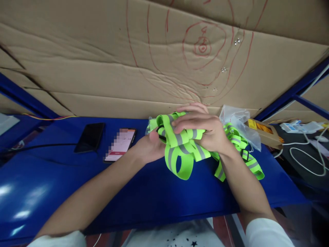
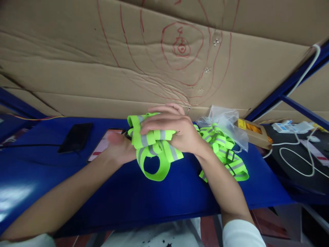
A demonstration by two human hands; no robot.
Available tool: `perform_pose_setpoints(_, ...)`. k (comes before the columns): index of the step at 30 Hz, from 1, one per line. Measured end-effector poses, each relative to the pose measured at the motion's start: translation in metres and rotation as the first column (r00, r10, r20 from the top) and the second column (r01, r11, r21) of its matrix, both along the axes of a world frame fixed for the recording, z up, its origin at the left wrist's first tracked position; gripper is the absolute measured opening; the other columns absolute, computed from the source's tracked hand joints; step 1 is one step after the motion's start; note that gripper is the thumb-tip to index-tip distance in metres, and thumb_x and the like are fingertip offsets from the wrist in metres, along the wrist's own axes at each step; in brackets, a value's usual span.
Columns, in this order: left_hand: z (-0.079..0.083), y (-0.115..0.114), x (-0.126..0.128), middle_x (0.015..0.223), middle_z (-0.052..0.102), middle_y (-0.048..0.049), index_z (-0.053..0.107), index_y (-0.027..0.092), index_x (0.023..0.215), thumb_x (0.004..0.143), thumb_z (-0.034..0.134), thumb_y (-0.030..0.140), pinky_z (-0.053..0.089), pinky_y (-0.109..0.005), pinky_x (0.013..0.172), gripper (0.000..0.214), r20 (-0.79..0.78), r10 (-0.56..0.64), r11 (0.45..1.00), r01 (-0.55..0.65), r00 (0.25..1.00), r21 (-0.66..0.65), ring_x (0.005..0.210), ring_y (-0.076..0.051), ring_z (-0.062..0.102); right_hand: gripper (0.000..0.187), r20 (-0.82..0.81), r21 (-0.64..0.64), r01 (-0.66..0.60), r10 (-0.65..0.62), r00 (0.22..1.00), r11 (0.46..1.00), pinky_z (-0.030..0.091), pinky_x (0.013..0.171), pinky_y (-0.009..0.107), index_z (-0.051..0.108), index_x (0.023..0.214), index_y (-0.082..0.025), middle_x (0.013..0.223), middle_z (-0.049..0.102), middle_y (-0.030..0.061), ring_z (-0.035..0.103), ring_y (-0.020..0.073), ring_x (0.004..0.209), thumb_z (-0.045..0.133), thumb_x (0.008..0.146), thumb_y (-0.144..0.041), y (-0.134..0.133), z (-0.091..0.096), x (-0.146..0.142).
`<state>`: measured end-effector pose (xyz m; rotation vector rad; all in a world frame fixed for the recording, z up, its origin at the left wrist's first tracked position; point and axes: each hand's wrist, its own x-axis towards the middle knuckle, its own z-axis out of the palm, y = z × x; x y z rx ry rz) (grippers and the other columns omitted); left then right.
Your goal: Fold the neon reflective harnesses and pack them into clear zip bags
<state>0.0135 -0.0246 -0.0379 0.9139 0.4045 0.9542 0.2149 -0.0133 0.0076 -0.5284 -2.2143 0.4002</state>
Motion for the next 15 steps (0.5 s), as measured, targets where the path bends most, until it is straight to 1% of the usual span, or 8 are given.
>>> perform_pose_setpoints(1,0.001,0.0,0.001,0.096,0.08,-0.0044,0.077,0.025,0.096,0.045,0.097,0.067,0.063,-0.039,0.082,0.069,0.008,0.013,1.0,-0.013,1.0,-0.012,0.096,-0.03,0.076,0.027,0.046,0.012,-0.014,0.013,0.999,1.0,0.026,0.13,0.048,0.08,0.107,-0.039,0.118,0.078,-0.0032,0.058,0.0251,0.14,0.07,0.09,-0.021,0.001,0.002,0.002)
perform_pose_setpoints(3,0.003,0.0,0.002,0.095,0.079,-0.0015,0.077,0.025,0.1,0.054,0.1,0.05,0.062,-0.034,0.083,0.057,0.015,0.036,0.998,-0.035,0.999,-0.059,0.094,-0.025,0.076,0.039,0.148,-0.004,-0.081,0.081,0.986,0.997,0.018,0.132,0.052,0.076,0.116,-0.036,0.128,0.073,-0.0003,0.046,0.0267,0.15,0.074,0.083,-0.016,0.004,0.007,0.008)
perform_pose_setpoints(5,0.006,-0.001,0.001,0.094,0.078,0.0015,0.076,0.028,0.108,0.055,0.1,0.031,0.061,-0.031,0.08,0.059,0.003,0.027,0.995,-0.027,1.0,-0.101,0.089,-0.021,0.076,0.048,0.219,-0.097,-0.194,0.211,0.953,0.976,0.021,0.131,0.053,0.073,0.124,-0.032,0.138,0.067,0.0033,0.038,0.0289,0.155,0.081,0.078,-0.022,0.006,0.012,0.015)
perform_pose_setpoints(6,0.007,-0.001,0.001,0.097,0.078,0.0023,0.074,0.03,0.114,0.055,0.099,0.025,0.061,-0.031,0.079,0.064,-0.011,0.009,0.995,-0.01,1.0,-0.101,0.088,-0.021,0.076,0.049,0.207,-0.16,-0.247,0.277,0.938,0.956,0.025,0.131,0.053,0.073,0.125,-0.032,0.142,0.065,0.0036,0.037,0.0294,0.155,0.083,0.078,-0.027,0.006,0.014,0.017)
perform_pose_setpoints(8,0.009,-0.002,-0.001,0.112,0.077,0.0021,0.067,0.035,0.126,0.058,0.096,0.019,0.061,-0.033,0.079,0.076,-0.049,-0.007,1.0,0.006,0.999,-0.031,0.094,-0.023,0.075,0.042,0.043,-0.262,-0.322,0.345,0.938,0.91,0.031,0.129,0.051,0.074,0.123,-0.034,0.147,0.062,0.001,0.041,0.0277,0.154,0.082,0.082,-0.039,0.005,0.016,0.02)
perform_pose_setpoints(11,0.011,-0.002,-0.004,0.132,0.07,0.0007,0.059,0.04,0.136,0.057,0.094,0.011,0.06,-0.035,0.082,0.092,-0.104,0.073,0.99,-0.06,0.992,0.126,0.106,-0.027,0.073,0.034,-0.305,-0.335,-0.294,0.192,0.933,0.895,0.032,0.13,0.045,0.068,0.129,-0.038,0.15,0.06,-0.0031,0.046,0.0207,0.151,0.069,0.095,-0.038,0.002,0.012,0.016)
perform_pose_setpoints(13,0.011,-0.001,-0.005,0.138,0.065,0.0004,0.056,0.042,0.137,0.056,0.093,0.008,0.059,-0.034,0.081,0.095,-0.12,0.123,0.977,-0.099,0.985,0.187,0.109,-0.026,0.071,0.044,-0.353,-0.373,-0.208,0.069,0.933,0.904,0.034,0.13,0.042,0.061,0.138,-0.037,0.154,0.056,-0.0027,0.047,0.0192,0.15,0.071,0.095,-0.034,0.001,0.007,0.01)
perform_pose_setpoints(15,0.011,0.0,-0.005,0.146,0.059,-0.0008,0.057,0.04,0.134,0.056,0.093,0.008,0.059,-0.034,0.083,0.091,-0.115,0.131,0.968,-0.102,0.985,0.231,0.115,-0.028,0.068,0.054,-0.299,-0.403,-0.122,-0.005,0.954,0.907,0.035,0.13,0.039,0.055,0.144,-0.035,0.159,0.05,-0.0018,0.045,0.019,0.151,0.073,0.094,-0.035,0.002,0.002,0.004)
